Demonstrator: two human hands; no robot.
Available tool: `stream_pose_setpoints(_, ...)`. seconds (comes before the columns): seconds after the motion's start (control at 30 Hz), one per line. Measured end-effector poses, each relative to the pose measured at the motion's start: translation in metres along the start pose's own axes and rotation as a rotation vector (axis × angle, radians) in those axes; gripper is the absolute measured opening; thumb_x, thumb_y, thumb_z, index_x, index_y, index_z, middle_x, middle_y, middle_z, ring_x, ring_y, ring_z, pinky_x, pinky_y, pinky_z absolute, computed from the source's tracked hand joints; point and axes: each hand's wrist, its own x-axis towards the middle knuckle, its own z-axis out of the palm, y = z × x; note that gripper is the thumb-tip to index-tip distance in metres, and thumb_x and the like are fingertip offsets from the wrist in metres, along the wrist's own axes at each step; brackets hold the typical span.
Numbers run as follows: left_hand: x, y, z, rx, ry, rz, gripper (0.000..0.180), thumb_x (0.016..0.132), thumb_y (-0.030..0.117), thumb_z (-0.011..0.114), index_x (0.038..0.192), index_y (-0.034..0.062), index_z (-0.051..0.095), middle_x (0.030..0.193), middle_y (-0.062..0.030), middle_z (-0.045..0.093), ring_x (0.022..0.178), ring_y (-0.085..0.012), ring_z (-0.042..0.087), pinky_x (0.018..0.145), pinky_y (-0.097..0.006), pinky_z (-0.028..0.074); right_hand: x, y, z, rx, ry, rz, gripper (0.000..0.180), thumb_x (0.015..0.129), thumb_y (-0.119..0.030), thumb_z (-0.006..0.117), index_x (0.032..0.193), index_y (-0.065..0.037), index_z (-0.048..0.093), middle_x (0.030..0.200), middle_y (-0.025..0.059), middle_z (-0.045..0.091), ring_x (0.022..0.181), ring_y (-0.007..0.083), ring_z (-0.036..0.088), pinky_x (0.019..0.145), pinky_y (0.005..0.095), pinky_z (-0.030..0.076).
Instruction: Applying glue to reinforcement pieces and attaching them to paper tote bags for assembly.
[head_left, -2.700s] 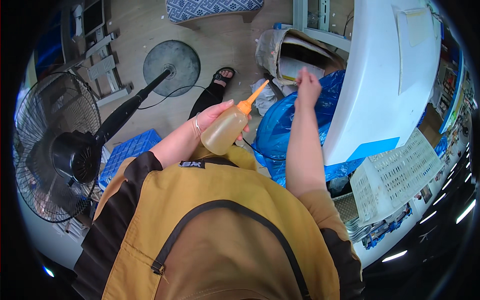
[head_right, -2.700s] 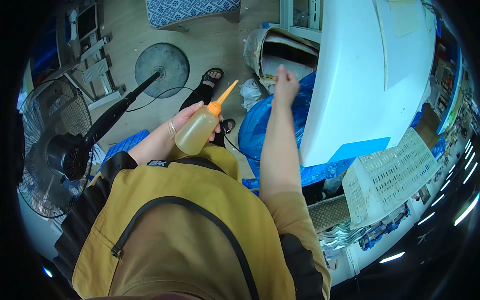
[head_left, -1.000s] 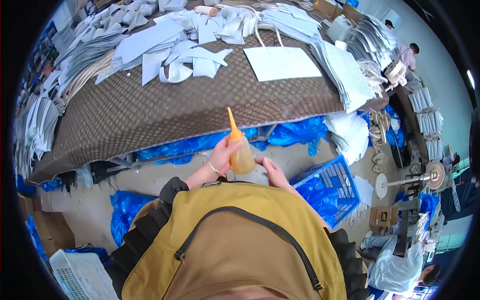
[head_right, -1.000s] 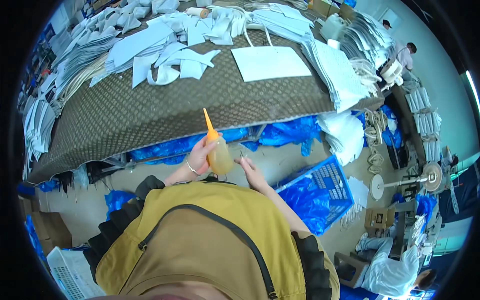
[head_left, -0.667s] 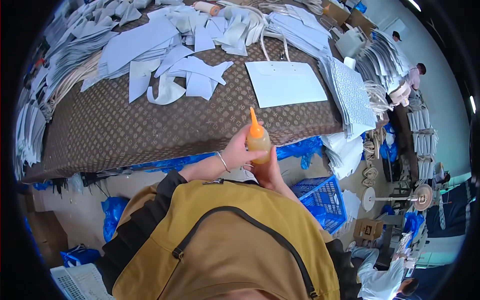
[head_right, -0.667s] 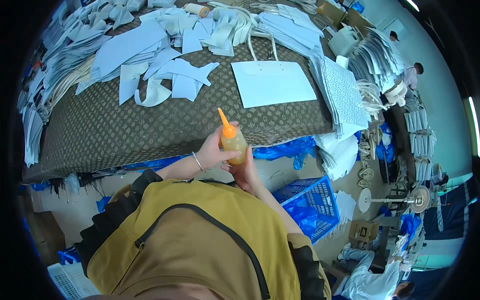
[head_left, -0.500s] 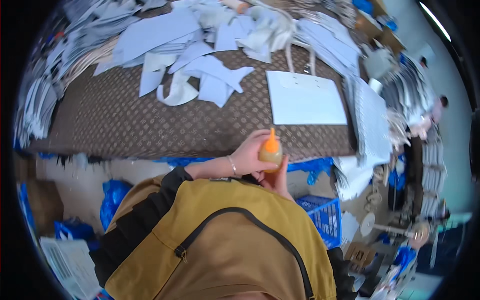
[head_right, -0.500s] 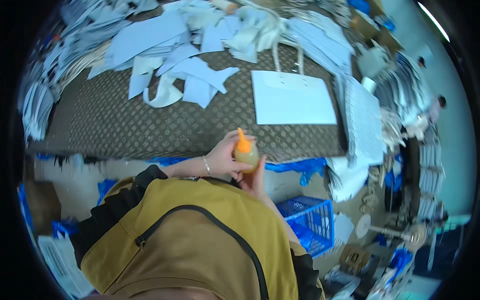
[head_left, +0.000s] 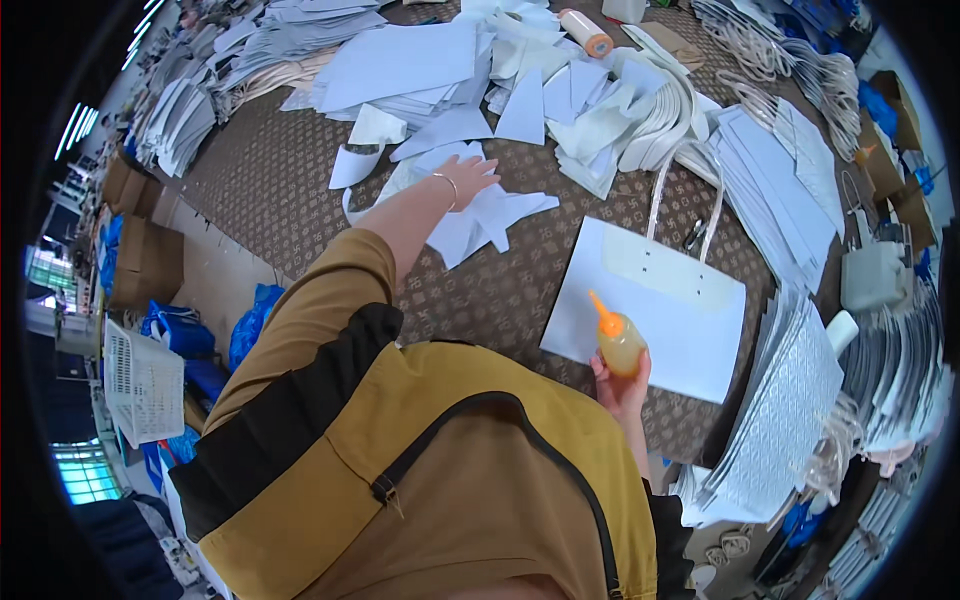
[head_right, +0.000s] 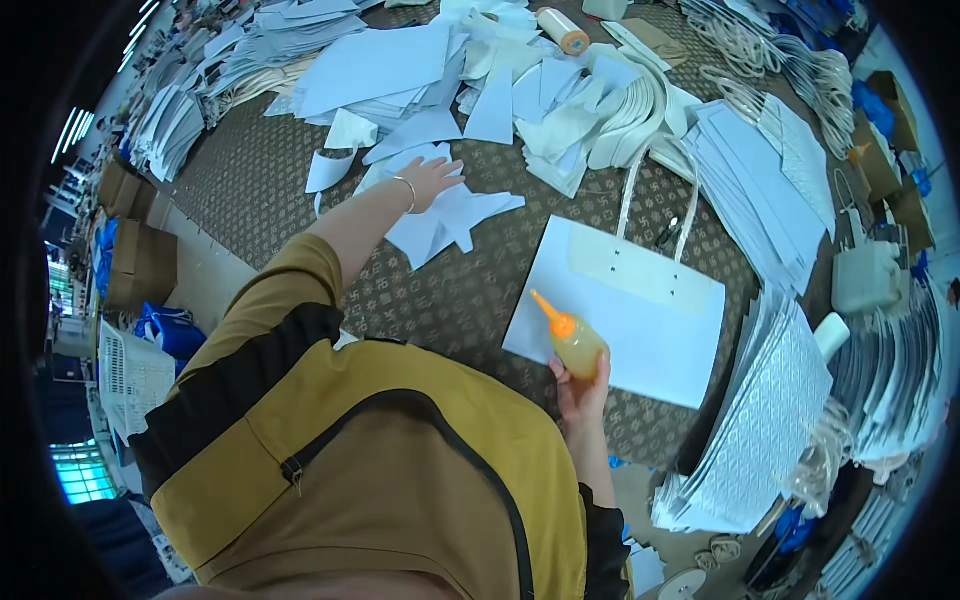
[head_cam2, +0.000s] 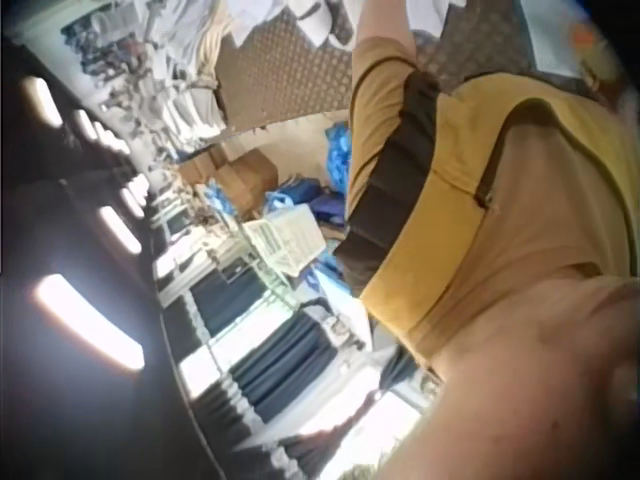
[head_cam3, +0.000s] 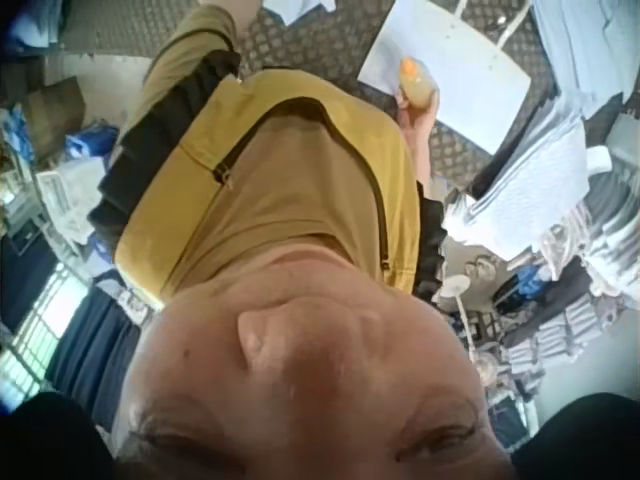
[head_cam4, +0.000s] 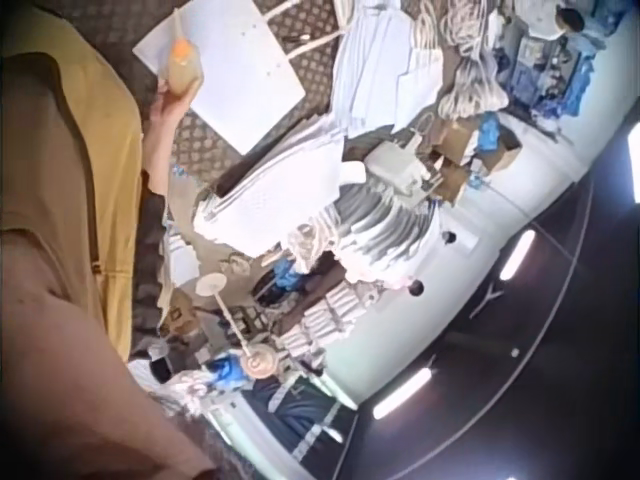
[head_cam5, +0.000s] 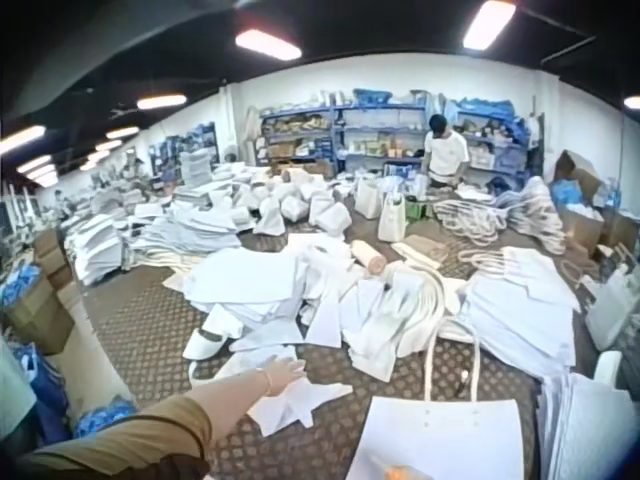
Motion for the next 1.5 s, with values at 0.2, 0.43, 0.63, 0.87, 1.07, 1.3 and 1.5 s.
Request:
stream_pose_setpoints(0.2, 0.027, -0.008, -0.051, 0.079, -0.261, 0.097, 0.042, 0.071, 0.009, 0.065, 0.112, 0.0147, 0.055, 0.119, -0.0071, 0.051, 0.116, -0.0244, 0.045, 0.096, -0.045, 0.036, 0.051, -0.023, 0.021, -0.049, 0.014, 0.107, 0.054, 0.088, -0.052, 0.041, 0.121, -0.01, 0.049, 0.108, 0.0102, 0.058, 0.087, 0.021, 0.058, 0.069, 0.0348, 0.052)
stream_pose_setpoints(0.43, -0.004, -0.021, -0.07, -0.178, -0.094, -0.05, 0.018, 0.075, 0.018, 0.064, 0.09, 0.008, 0.061, 0.094, -0.0066, 0.061, 0.09, -0.0247, 0.059, 0.083, -0.039, 0.044, 0.135, -0.031, 0.037, -0.007, -0.29, 0.088, 0.056, 0.089, -0.047, 0.045, 0.13, -0.009, 0.04, 0.123, 0.0158, 0.051, 0.095, 0.0209, 0.057, 0.074, 0.0335, 0.051)
stream_pose_setpoints(0.63, -0.057, -0.021, -0.036, -1.395, 0.198, -0.514, 0.034, 0.074, 0.031, 0.068, 0.093, 0.0034, 0.062, 0.086, -0.0124, 0.063, 0.082, -0.0281, 0.06, 0.076, -0.038, 0.049, 0.137, -0.049, 0.052, -0.228, -0.442, -0.205, 0.071, 0.076, -0.033, 0.069, 0.132, -0.006, 0.036, 0.127, 0.0164, 0.048, 0.103, 0.0225, 0.055, 0.086, 0.0347, 0.048)
stream_pose_setpoints(0.87, -0.054, 0.066, 0.032, -0.498, 0.342, -0.856, 0.066, 0.066, 0.044, 0.072, 0.115, 0.0055, 0.051, 0.109, -0.0168, 0.054, 0.095, -0.0302, 0.058, 0.082, -0.039, 0.048, 0.116, -0.029, 0.029, -1.148, 0.241, -0.635, 0.086, 0.063, -0.041, 0.077, 0.129, -0.003, 0.039, 0.117, 0.0149, 0.052, 0.109, 0.028, 0.049, 0.092, 0.0417, 0.039)
stream_pose_setpoints(1.07, -0.068, 0.037, 0.03, -0.706, 0.158, -0.766, 0.068, 0.067, 0.04, 0.072, 0.122, 0.0083, 0.046, 0.117, -0.0182, 0.049, 0.101, -0.0314, 0.056, 0.083, -0.04, 0.047, 0.091, -0.008, 0.018, -2.068, 0.625, -0.724, 0.079, 0.061, -0.047, 0.075, 0.123, -0.007, 0.048, 0.118, 0.0142, 0.052, 0.119, 0.0324, 0.038, 0.1, 0.0466, 0.027)
stream_pose_setpoints(1.3, -0.065, 0.014, 0.041, -1.151, 0.292, -0.395, 0.063, 0.07, 0.034, 0.07, 0.122, 0.0086, 0.047, 0.114, -0.0188, 0.051, 0.1, -0.0327, 0.056, 0.083, -0.039, 0.048, 0.066, 0.021, 0.029, -1.949, 0.906, -0.652, 0.068, 0.065, -0.045, 0.072, 0.119, -0.009, 0.052, 0.121, 0.0117, 0.053, 0.114, 0.031, 0.044, 0.097, 0.0473, 0.03)
stream_pose_setpoints(1.5, -0.042, 0.002, 0.04, -0.947, 0.069, 0.038, 0.058, 0.073, 0.029, 0.069, 0.118, 0.0007, 0.047, 0.111, -0.0194, 0.055, 0.104, -0.0339, 0.053, 0.089, -0.039, 0.044, 0.011, 0.105, 0.043, -1.868, 0.664, -0.875, 0.044, 0.074, -0.026, 0.067, 0.112, -0.007, 0.055, 0.108, 0.0135, 0.059, 0.101, 0.0323, 0.053, 0.09, 0.0424, 0.039)
